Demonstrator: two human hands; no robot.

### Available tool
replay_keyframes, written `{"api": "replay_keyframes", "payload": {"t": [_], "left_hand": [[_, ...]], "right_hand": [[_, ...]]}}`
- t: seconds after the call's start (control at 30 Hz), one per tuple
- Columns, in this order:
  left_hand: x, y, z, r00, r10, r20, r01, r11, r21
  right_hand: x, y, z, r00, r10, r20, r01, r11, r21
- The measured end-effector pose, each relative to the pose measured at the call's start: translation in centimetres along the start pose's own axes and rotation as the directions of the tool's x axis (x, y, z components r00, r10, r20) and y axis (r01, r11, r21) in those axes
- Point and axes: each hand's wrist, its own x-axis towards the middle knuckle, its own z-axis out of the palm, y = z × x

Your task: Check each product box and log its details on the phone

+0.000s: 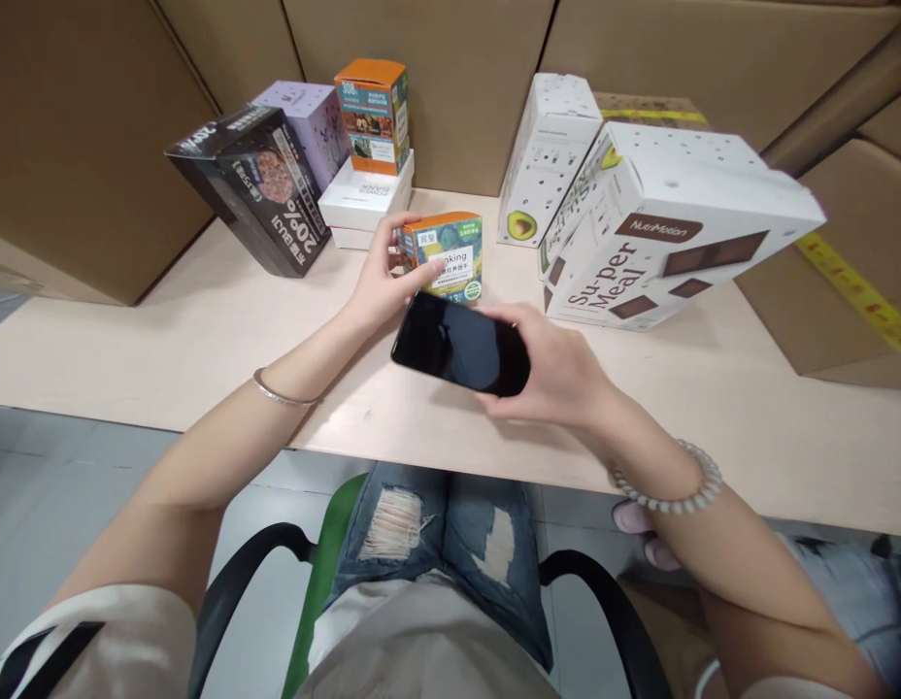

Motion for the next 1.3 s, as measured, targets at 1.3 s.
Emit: {"api": "replay_keyframes", "payload": {"t": [1.3], "left_hand": [[0.1, -0.1, -0.3, 0.995, -0.056, 0.087, 0.062, 0.996, -0.065]], "right_hand": [[0.4, 0.3, 0.2, 0.988, 0.041, 0.152, -0.050, 0.997, 0.057]]}}
